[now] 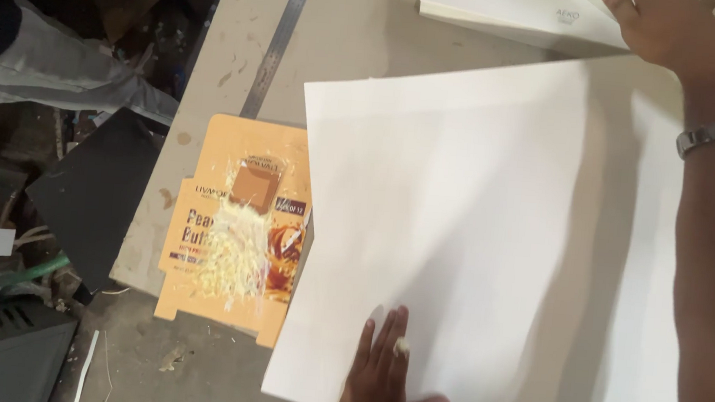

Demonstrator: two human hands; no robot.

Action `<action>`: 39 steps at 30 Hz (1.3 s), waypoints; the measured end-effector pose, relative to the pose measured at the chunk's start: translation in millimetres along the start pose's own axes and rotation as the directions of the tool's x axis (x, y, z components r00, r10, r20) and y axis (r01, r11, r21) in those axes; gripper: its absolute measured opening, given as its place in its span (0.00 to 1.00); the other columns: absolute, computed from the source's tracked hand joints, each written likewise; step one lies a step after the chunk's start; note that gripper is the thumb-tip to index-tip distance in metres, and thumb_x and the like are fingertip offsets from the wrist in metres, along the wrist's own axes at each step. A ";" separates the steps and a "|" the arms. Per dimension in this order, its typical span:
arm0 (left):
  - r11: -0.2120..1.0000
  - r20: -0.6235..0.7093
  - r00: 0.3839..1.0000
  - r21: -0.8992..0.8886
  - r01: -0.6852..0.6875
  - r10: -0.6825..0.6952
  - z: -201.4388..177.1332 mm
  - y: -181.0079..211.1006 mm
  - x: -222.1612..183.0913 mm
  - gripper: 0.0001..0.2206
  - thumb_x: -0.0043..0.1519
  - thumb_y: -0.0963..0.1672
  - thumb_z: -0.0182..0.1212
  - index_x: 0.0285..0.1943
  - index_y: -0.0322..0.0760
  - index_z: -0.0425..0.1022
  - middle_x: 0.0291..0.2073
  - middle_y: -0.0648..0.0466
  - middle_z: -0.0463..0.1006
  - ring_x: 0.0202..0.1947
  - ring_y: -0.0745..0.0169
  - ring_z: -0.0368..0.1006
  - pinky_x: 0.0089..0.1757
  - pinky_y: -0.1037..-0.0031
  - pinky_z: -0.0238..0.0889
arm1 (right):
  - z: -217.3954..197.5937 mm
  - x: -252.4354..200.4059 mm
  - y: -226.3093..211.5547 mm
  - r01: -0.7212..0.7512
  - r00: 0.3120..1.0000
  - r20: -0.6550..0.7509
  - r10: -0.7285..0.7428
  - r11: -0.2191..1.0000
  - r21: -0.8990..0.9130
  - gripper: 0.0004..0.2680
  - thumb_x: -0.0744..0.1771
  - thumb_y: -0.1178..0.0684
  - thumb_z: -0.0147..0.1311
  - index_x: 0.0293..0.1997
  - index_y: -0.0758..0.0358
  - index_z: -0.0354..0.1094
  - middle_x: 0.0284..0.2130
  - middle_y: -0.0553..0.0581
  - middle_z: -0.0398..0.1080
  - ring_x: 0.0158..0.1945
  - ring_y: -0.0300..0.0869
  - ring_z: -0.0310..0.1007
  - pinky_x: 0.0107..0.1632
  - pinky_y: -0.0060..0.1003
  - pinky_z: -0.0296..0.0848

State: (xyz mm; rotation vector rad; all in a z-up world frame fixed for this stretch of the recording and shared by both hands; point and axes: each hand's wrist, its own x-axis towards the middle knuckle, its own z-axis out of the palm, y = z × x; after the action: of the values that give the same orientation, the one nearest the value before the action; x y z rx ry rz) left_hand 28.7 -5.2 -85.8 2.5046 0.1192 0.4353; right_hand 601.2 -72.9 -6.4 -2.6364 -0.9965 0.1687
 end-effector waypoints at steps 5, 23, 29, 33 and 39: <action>1.000 -0.049 0.999 0.015 0.020 -0.019 18.8 -6.8 -13.3 0.49 0.66 0.64 0.47 0.83 0.45 0.18 0.74 0.26 0.55 0.74 0.29 0.58 0.67 0.38 0.50 | 29.9 38.1 30.0 0.045 0.998 -0.028 -0.048 0.994 -0.096 0.20 0.76 0.40 0.35 0.75 0.60 0.58 0.56 0.77 0.67 0.67 0.69 0.58 0.68 0.71 0.38; 0.996 -0.021 0.996 0.018 0.086 -0.086 27.0 -9.8 -21.1 0.34 0.75 0.56 0.34 0.84 0.43 0.25 0.71 0.28 0.65 0.71 0.36 0.69 0.67 0.45 0.61 | 16.5 23.9 14.1 -0.129 0.989 0.056 0.135 0.986 -0.103 0.23 0.74 0.32 0.42 0.66 0.62 0.68 0.56 0.75 0.70 0.59 0.70 0.67 0.63 0.61 0.60; 1.000 -0.072 0.997 0.005 -0.004 0.004 15.6 -11.9 -12.6 0.47 0.67 0.65 0.43 0.84 0.43 0.23 0.73 0.28 0.60 0.73 0.32 0.65 0.65 0.47 0.63 | 24.9 -26.8 -22.4 0.125 0.982 -0.100 -0.161 0.947 -0.297 0.24 0.67 0.38 0.58 0.67 0.62 0.65 0.57 0.70 0.71 0.63 0.62 0.68 0.67 0.61 0.58; 0.996 -0.003 0.997 -0.043 -0.079 0.079 -8.7 -13.8 0.4 0.55 0.57 0.65 0.59 0.83 0.43 0.26 0.76 0.29 0.53 0.74 0.33 0.60 0.65 0.51 0.63 | 26.7 -86.9 -49.7 0.124 0.792 -0.093 -0.603 0.307 -0.944 0.16 0.67 0.35 0.54 0.61 0.36 0.68 0.63 0.39 0.70 0.70 0.39 0.66 0.75 0.52 0.41; 0.991 0.232 0.970 -0.127 -0.042 0.071 -43.4 -19.4 1.6 0.51 0.43 0.58 0.79 0.70 0.34 0.54 0.77 0.34 0.52 0.72 0.32 0.58 0.66 0.53 0.60 | 64.4 -170.0 24.7 0.243 0.855 -0.335 -0.396 0.877 -0.415 0.09 0.74 0.46 0.52 0.53 0.57 0.72 0.45 0.54 0.77 0.53 0.43 0.72 0.73 0.47 0.53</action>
State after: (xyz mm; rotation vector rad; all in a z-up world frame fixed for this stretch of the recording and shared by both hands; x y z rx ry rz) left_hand 15.9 34.5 -62.8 2.4222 -0.0709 0.1591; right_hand 475.0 -186.6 -75.6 -2.5777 -1.3966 -0.6867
